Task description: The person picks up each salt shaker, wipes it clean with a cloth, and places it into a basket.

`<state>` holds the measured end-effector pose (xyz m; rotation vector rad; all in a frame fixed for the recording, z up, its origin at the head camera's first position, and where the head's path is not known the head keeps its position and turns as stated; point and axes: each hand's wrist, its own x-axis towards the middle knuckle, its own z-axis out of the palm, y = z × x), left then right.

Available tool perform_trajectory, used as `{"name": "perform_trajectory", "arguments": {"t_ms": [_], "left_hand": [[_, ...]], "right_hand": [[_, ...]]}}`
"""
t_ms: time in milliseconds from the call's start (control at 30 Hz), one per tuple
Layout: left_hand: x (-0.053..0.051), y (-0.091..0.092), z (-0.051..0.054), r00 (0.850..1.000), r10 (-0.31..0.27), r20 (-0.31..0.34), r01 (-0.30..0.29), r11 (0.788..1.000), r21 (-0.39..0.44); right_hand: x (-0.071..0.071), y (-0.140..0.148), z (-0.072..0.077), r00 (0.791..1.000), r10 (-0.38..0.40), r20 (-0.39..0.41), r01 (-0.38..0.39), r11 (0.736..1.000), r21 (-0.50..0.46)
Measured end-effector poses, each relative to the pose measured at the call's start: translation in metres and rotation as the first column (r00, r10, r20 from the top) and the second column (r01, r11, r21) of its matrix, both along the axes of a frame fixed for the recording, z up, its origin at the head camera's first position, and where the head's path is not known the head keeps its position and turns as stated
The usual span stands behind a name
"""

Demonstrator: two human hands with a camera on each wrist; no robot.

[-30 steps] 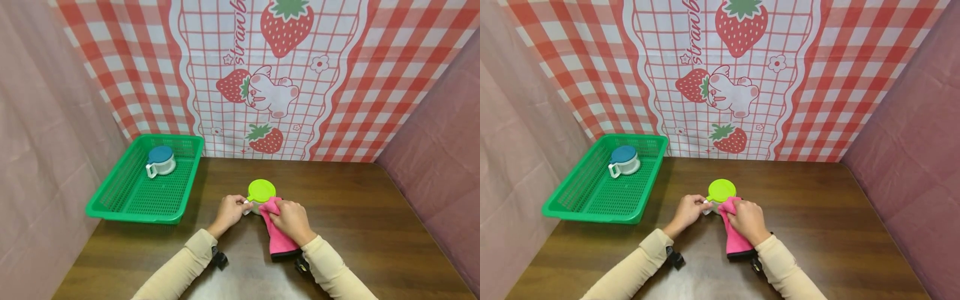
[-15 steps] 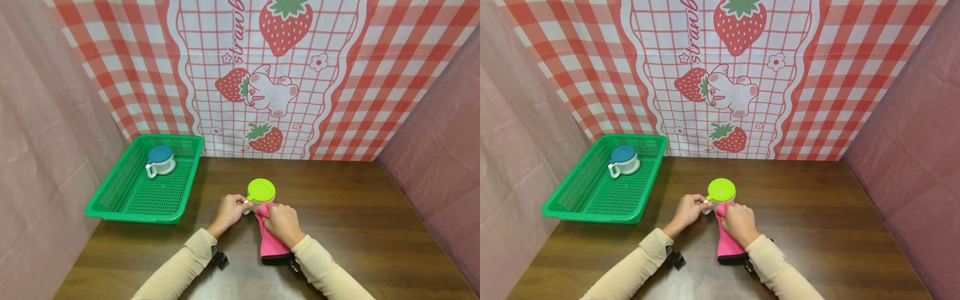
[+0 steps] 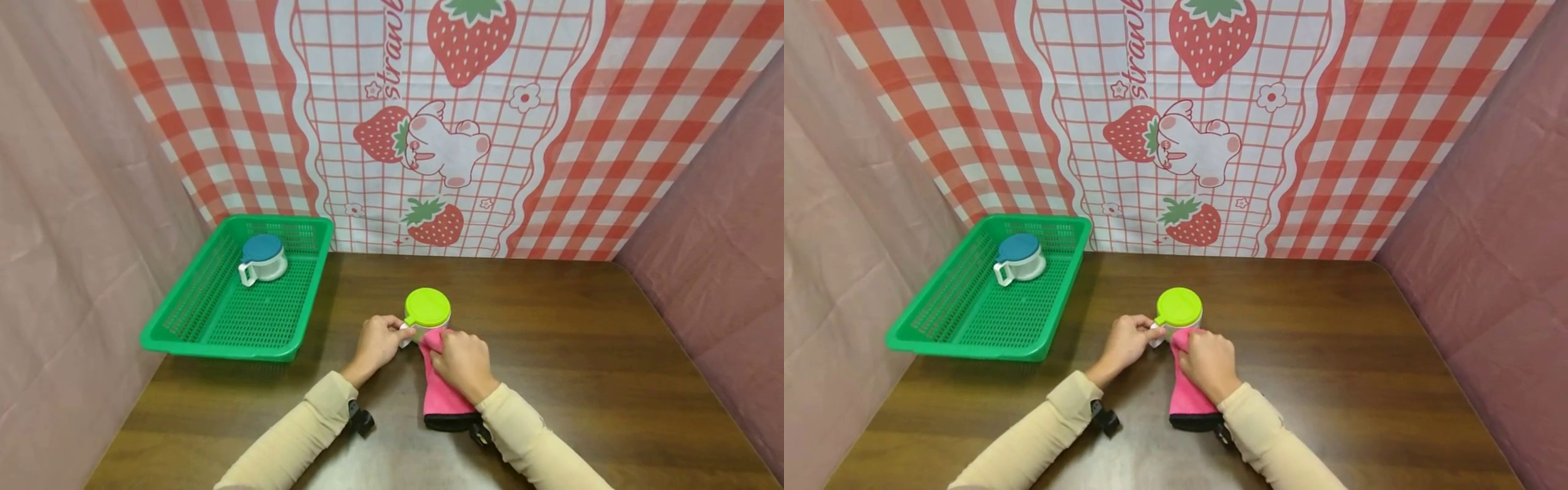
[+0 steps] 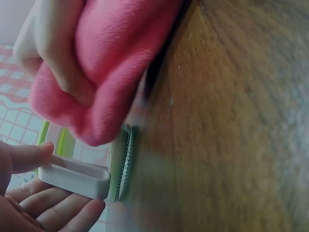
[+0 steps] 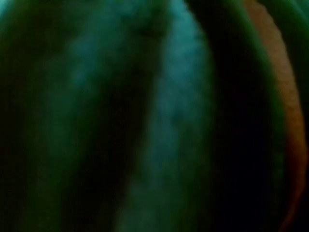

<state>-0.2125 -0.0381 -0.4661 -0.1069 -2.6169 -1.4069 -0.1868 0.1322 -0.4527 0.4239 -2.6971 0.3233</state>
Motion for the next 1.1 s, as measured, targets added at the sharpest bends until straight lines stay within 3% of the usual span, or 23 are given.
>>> {"name": "perform_trajectory", "arguments": {"t_ms": [200,400,767,1100], "left_hand": [[0.001,0.001,0.001,1.0,0.001,-0.005,-0.001,1.0,0.004],[-0.001,0.0,0.0,1.0,-0.01,-0.009,0.01,1.0,-0.014],[0.0,-0.002,0.003,1.0,-0.016,0.014,0.016,1.0,-0.026],[0.001,-0.001,0.003,0.999,-0.033,0.026,0.033,0.999,-0.019]], "right_hand": [[0.003,0.002,0.009,0.994,-0.025,-0.102,0.018,0.997,-0.069],[0.001,0.0,0.013,0.991,-0.037,-0.129,0.025,0.995,-0.092],[-0.002,-0.005,0.005,0.999,-0.032,0.004,0.032,0.998,-0.056],[-0.007,0.0,-0.001,0.99,-0.042,0.133,0.04,0.999,0.016]]}}
